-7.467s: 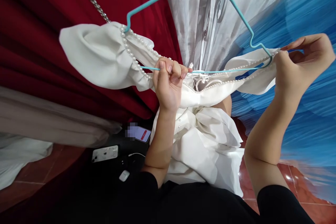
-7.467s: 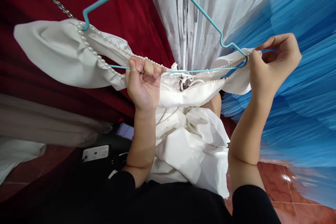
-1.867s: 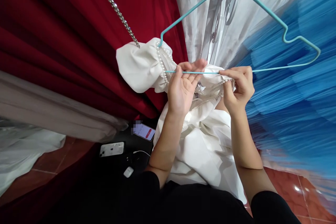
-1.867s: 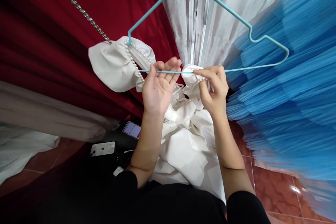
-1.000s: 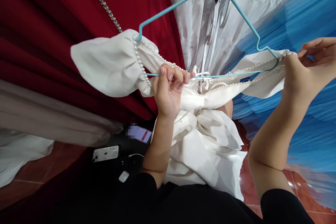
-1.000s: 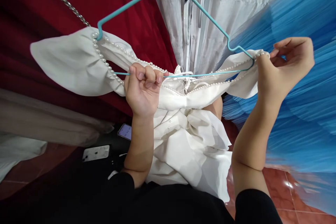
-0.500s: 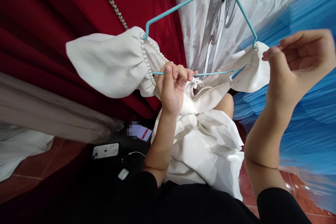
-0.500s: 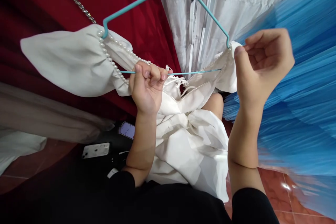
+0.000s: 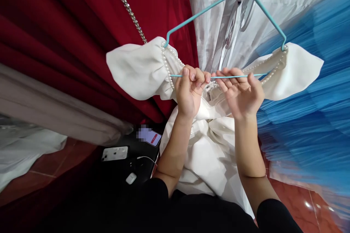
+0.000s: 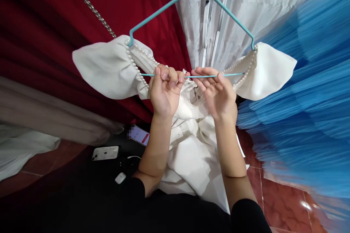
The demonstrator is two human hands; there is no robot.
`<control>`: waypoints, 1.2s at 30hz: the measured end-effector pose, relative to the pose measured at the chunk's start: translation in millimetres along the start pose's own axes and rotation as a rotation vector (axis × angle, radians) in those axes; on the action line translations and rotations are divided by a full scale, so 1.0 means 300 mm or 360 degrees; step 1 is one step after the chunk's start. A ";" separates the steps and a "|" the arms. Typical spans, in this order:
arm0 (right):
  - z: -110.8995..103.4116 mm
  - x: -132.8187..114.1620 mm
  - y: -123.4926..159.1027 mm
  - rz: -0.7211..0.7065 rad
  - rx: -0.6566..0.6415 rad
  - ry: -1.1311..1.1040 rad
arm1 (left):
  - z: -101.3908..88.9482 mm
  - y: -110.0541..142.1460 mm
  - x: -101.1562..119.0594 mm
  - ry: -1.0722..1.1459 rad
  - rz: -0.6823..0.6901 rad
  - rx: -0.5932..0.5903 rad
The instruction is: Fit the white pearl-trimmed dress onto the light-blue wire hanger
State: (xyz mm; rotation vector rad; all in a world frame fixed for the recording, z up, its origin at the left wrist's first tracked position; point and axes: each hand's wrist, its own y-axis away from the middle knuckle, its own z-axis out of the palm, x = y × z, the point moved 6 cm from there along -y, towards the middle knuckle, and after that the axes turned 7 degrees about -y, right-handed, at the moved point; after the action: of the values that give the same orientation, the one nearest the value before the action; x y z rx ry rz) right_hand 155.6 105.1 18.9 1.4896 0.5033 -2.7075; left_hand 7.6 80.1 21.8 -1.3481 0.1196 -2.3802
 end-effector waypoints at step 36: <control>0.018 -0.029 0.023 -0.0530 0.0200 -0.0311 | -0.365 -0.169 0.363 -0.0955 0.1568 0.0682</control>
State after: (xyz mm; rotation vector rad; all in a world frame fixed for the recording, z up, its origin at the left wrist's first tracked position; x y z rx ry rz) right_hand 157.0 95.8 27.0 1.2407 0.6331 -3.1527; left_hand -148.9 71.7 64.6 -1.2946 0.0685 -1.0743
